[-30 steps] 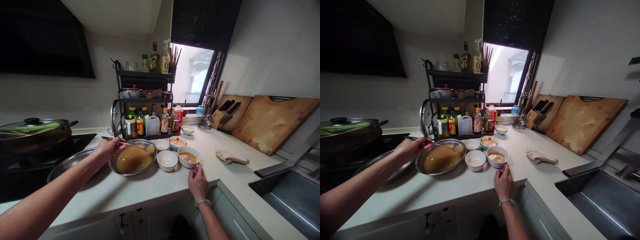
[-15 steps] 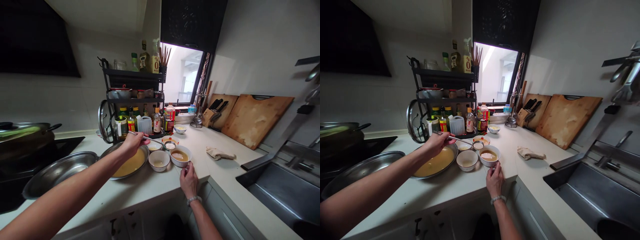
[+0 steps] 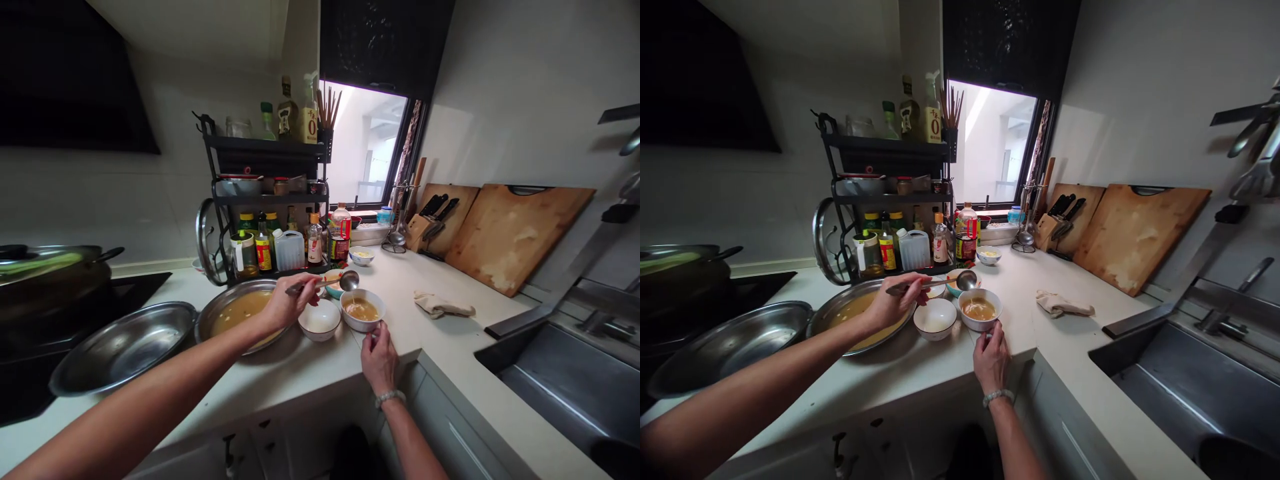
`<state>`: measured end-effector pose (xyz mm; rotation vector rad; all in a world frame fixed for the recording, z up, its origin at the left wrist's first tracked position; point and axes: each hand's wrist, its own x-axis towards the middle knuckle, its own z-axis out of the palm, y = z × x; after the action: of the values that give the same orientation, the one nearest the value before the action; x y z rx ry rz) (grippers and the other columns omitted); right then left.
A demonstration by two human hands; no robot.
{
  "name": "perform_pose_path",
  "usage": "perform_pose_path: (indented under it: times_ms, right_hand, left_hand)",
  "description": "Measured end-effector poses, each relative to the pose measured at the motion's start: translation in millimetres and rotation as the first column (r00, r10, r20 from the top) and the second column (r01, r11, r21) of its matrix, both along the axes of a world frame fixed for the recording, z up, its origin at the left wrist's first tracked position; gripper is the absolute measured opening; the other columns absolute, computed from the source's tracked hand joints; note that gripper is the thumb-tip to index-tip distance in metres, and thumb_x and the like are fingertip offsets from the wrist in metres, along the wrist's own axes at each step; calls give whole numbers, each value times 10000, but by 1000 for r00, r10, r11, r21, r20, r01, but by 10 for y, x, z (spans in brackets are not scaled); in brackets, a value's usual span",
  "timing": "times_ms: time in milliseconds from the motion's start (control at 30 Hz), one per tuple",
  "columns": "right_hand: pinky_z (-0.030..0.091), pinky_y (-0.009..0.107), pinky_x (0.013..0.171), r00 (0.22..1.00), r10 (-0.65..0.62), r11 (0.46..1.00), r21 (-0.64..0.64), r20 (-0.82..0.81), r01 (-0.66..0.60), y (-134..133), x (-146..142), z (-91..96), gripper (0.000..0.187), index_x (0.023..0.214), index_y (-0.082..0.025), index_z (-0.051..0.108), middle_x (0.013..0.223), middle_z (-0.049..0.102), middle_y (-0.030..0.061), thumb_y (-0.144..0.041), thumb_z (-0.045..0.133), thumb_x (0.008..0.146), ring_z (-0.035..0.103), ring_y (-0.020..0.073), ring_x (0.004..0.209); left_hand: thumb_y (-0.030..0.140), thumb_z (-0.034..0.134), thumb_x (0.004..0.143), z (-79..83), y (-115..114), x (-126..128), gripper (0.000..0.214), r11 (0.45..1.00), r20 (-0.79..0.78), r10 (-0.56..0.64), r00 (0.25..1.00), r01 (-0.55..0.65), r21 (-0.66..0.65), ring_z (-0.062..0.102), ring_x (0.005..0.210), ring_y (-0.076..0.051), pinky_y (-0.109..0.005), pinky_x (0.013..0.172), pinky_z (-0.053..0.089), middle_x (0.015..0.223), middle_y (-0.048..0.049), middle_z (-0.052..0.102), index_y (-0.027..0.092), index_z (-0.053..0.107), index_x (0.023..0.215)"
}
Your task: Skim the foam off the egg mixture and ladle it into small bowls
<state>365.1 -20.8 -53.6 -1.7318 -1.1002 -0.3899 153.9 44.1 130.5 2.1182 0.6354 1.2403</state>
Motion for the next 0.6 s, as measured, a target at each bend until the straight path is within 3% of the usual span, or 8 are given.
perform_pose_path:
  times_ms: [100,200,300,400,600]
  right_hand:
    - [493,363,661,1000,-18,1000,2,-2,18,6,3,-1,451,1235,-54,508,866,683,146,-292,399,868,647,265,744]
    - [488,357,651,1000,-23,1000,-3,0,23,7,9,3,460,1226,-45,521,850,686,144,-301,406,862,648,263,723]
    - [483,354,649,1000,-29,1000,-12,0,29,2,16,10,472,1230,-42,522,865,689,149,-311,411,857,650,263,724]
    - [473,352,638,999,-37,999,-38,-5,37,-3,18,17,477,1235,-44,519,865,691,151,-311,415,853,649,266,729]
    - [461,351,627,999,-32,999,-38,-6,32,-9,19,28,483,1218,-29,526,861,692,165,-322,408,851,647,269,719]
  left_hand:
    - [440,534,837,137,61,-285,365,985,101,111,989,-96,-146,677,542,-172,-251,533,535,603,-56,695,110,673,908]
    - [465,549,802,172,164,-651,394,955,158,204,966,-160,-251,679,554,-188,-295,564,563,632,-67,707,99,660,898]
    - [440,565,778,78,237,-1039,352,907,63,342,938,-312,-284,669,523,-190,-292,545,557,592,-54,701,112,659,862]
    - [421,562,768,-63,233,-1357,310,870,-61,398,915,-398,-290,681,529,-203,-286,537,552,572,-43,700,136,659,841]
    - [345,534,785,-179,54,-1574,221,822,-168,384,908,-419,-385,678,523,-202,-279,530,545,565,-46,703,160,649,744]
